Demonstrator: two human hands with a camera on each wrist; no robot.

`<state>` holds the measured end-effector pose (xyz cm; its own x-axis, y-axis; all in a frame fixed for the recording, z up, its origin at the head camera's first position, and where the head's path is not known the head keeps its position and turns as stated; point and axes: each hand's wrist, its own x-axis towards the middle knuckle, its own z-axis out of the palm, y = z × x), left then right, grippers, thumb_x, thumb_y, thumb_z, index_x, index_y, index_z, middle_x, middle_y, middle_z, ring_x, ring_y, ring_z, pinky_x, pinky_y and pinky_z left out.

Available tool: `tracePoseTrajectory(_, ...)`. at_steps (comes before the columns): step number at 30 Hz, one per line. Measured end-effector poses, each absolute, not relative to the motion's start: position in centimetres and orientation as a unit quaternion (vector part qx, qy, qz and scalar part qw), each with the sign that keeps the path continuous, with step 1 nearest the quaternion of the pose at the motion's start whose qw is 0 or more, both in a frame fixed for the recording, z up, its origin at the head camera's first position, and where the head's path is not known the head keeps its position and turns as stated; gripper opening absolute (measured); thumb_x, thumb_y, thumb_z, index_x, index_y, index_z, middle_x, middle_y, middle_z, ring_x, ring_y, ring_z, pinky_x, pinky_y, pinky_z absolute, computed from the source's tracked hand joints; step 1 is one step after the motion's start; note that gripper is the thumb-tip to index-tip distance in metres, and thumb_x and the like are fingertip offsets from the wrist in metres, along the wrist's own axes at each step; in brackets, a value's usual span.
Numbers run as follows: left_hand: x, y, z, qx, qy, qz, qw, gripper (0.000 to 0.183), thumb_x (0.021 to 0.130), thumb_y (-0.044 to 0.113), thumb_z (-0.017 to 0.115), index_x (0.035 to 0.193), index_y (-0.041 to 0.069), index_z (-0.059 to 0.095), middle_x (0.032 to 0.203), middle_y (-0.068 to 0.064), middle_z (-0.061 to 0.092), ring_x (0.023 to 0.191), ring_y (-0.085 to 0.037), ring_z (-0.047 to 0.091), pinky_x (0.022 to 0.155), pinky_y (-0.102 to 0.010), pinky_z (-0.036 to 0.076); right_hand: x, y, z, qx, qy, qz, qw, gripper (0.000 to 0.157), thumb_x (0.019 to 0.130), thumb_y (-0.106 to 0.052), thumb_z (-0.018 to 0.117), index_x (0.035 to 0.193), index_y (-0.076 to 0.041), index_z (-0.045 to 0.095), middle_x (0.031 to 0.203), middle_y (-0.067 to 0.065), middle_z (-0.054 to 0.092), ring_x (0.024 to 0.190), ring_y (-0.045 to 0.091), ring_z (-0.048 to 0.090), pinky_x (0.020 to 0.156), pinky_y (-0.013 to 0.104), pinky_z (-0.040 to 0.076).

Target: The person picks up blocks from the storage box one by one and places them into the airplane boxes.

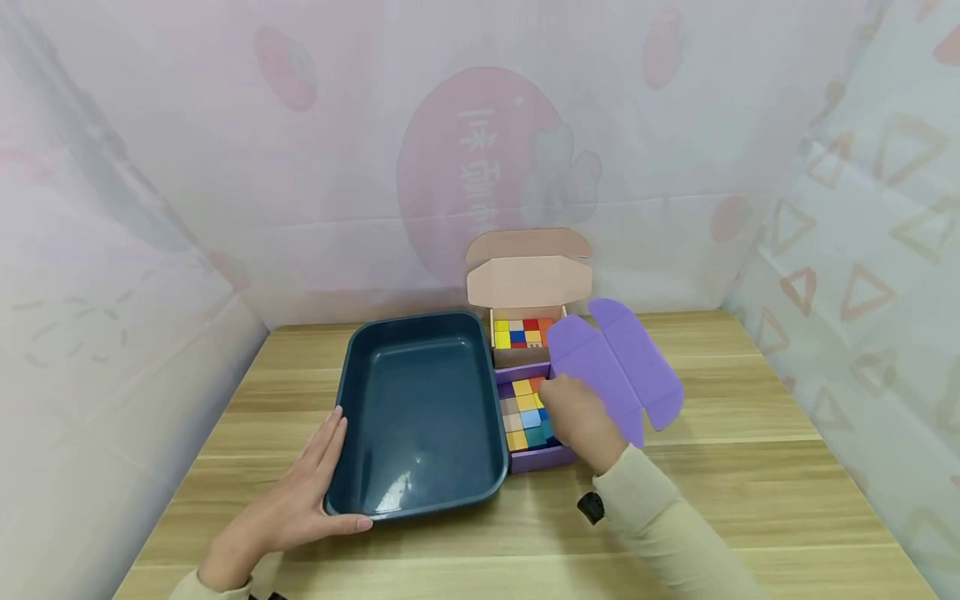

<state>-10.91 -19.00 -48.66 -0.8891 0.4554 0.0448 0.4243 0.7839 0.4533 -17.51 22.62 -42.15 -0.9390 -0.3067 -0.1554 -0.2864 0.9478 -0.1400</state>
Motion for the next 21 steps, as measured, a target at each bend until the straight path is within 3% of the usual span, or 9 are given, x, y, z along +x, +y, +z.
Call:
tracePoseTrajectory(7,-11.0,-18.9,-48.7,0.234,0.943,0.235,0.032,0.141,0.077,0.078,0.077,0.170,0.010,-0.004,0.179,-0.015,-0.008,0.166,-0.040,0.002,0.118,-0.008,-0.021,-17.3,21.8,-42.5,-0.122,0.989,-0.044,0.077,0.007,0.095,0.006,0.071,0.094,-0.001,0.071,0.080,0.009,0.068,0.066,0.020,0.056,0.061,0.033,0.056)
tracePoseTrajectory(15,-11.0,-18.6,-48.7,0.233,0.944,0.233,0.031,0.141,0.076,0.079,0.076,0.170,0.011,-0.004,0.179,-0.017,-0.005,0.166,-0.040,0.004,0.119,-0.009,-0.020,-16.7,20.8,-42.9,-0.095,0.995,0.000,0.041,0.009,0.095,0.002,0.071,0.087,-0.002,0.072,0.080,0.013,0.071,0.064,0.021,0.062,0.058,0.041,0.063)
tracePoseTrajectory(21,-10.9,-18.5,-48.9,0.233,0.942,0.240,0.032,0.141,0.077,0.078,0.077,0.170,0.013,-0.005,0.179,-0.015,-0.007,0.167,-0.039,0.002,0.123,-0.013,-0.019,-16.6,20.7,-43.4,-0.067,0.997,-0.008,0.047,0.014,0.096,0.003,0.068,0.085,-0.004,0.072,0.081,0.015,0.071,0.066,0.023,0.067,0.055,0.043,0.062)
